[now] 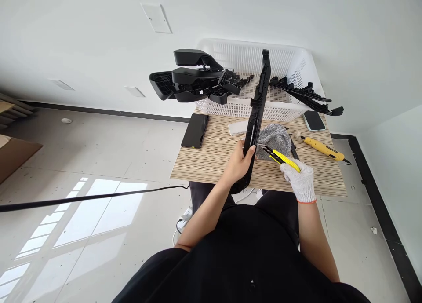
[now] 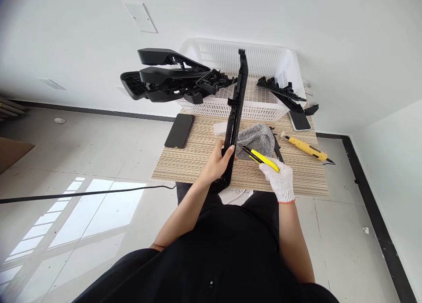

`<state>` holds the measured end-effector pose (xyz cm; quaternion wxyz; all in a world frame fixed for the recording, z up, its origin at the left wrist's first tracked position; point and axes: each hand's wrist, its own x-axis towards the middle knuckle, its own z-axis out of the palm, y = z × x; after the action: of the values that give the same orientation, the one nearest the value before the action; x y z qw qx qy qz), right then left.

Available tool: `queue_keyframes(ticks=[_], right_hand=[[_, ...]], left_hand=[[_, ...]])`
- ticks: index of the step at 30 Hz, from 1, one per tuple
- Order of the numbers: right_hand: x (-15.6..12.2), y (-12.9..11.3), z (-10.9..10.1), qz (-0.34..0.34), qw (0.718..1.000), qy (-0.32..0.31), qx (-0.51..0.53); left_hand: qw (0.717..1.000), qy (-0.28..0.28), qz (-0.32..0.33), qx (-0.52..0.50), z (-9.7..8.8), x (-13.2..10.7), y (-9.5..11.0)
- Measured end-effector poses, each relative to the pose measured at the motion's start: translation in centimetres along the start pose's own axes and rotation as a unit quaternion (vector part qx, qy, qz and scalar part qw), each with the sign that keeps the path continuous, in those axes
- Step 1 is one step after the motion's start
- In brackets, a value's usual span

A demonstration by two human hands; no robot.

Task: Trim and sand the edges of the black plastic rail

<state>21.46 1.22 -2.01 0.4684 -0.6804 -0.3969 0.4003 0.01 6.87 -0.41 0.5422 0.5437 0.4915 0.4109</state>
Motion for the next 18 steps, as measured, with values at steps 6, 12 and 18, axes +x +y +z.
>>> queue_keyframes(ticks=[6,12,18], right_hand=[[0.0,-0.1,0.1,-0.001,1.000,0.005,0.004],[0.0,-0.1,0.2,-0.003,1.000,0.009,-0.001],[0.1,0.2,0.2,-0.003,1.000,0.011,0.004]], left_hand=[[0.998,0.030,-0.048,0.015,-0.1,0.7,0.7],[0.999,0.028,-0.027,0.013,-0.1,0.9,0.7],[0.998,-0.021,0.052,0.001,-0.4,1.2,-0.7]])
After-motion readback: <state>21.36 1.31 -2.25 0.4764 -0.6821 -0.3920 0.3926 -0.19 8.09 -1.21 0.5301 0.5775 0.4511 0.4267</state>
